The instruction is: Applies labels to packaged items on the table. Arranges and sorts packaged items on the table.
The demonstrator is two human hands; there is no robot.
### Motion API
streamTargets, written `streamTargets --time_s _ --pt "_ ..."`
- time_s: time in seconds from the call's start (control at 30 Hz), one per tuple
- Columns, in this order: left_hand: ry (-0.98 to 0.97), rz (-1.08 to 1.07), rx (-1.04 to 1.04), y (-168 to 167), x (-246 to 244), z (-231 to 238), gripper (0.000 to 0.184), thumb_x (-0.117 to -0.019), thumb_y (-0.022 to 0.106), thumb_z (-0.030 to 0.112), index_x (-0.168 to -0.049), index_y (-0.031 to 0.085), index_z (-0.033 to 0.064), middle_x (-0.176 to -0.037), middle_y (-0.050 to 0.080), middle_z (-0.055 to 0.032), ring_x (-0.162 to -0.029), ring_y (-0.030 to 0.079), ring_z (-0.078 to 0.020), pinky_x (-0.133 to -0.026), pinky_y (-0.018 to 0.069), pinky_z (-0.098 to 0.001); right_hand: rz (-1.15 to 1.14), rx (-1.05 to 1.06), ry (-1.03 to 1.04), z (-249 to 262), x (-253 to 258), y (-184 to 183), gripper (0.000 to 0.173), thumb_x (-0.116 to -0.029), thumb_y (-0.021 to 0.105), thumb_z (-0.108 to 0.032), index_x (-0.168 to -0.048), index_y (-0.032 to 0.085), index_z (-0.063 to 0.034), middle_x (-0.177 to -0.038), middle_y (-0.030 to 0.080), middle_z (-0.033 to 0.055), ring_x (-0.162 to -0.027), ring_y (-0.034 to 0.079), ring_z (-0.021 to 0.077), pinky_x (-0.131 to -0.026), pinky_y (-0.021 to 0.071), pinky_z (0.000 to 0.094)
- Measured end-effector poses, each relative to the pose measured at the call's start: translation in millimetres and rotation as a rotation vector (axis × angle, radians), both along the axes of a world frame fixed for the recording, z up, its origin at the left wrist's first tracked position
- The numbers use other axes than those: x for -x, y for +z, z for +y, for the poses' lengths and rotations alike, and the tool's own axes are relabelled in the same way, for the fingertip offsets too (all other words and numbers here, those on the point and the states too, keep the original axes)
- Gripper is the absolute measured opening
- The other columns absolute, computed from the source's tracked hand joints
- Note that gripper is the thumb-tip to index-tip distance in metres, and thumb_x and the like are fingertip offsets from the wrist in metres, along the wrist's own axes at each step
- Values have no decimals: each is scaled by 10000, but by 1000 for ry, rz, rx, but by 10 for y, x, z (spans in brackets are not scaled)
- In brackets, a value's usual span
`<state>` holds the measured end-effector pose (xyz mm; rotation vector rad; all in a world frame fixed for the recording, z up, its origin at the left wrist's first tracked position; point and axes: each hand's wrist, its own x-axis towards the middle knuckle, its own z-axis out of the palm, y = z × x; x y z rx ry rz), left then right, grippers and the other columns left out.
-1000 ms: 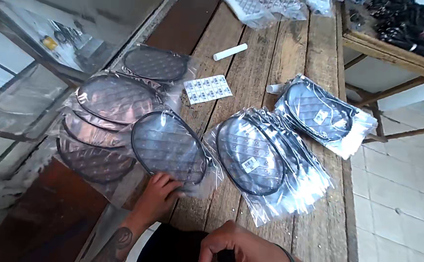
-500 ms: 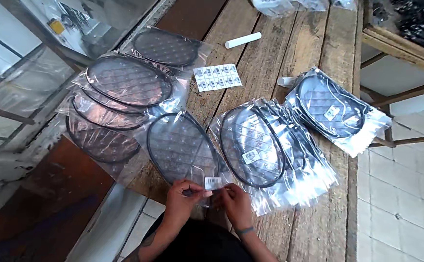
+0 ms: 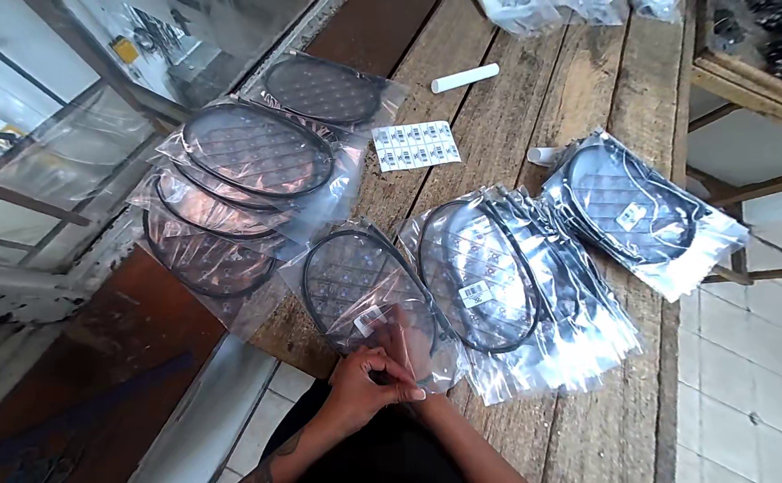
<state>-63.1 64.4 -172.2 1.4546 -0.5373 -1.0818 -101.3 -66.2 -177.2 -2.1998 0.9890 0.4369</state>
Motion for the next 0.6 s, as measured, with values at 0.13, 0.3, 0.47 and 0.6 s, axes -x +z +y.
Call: streamTargets --time_s 0.13,0.3,0.47,0.6 --pt "58 -610 -52 -3 -400 176 316 -886 768 418 -1079 781 169 -1104 723 29 -1099 653 -86 -973 549 -321 13 88 8 24 -17 29 485 -1035 523 -439 -1275 629 -32 -901 738 182 -893 728 381 -810 559 564" --pt "-224 -1317 -407 -453 -908 514 916 -909 367 823 -1614 351 239 -1707 229 11 -1584 155 -256 -1231 144 -660 -183 272 84 89 160 14 664 -977 644 -400 -1471 478 12 -816 733 181 -739 732 393 -680 579 562" --pt "-228 -1316 -418 -515 -889 543 900 -927 325 819 -1621 336 246 -1710 216 19 -1588 135 -256 -1232 126 -659 -688 521 612 -94 751 -401 397 -1045 532 -375 -1406 621 -235 -1366 659 80 -1247 636 237 -1072 477 496" --pt "-266 -1311 -410 -502 -939 562 897 -925 337 819 -1616 347 247 -1711 214 14 -1589 123 -262 -1244 109 -645 -514 517 588 -49 376 -463 623 -1036 426 -559 -1493 545 -152 -1551 518 35 -1440 476 209 -1207 279 600"
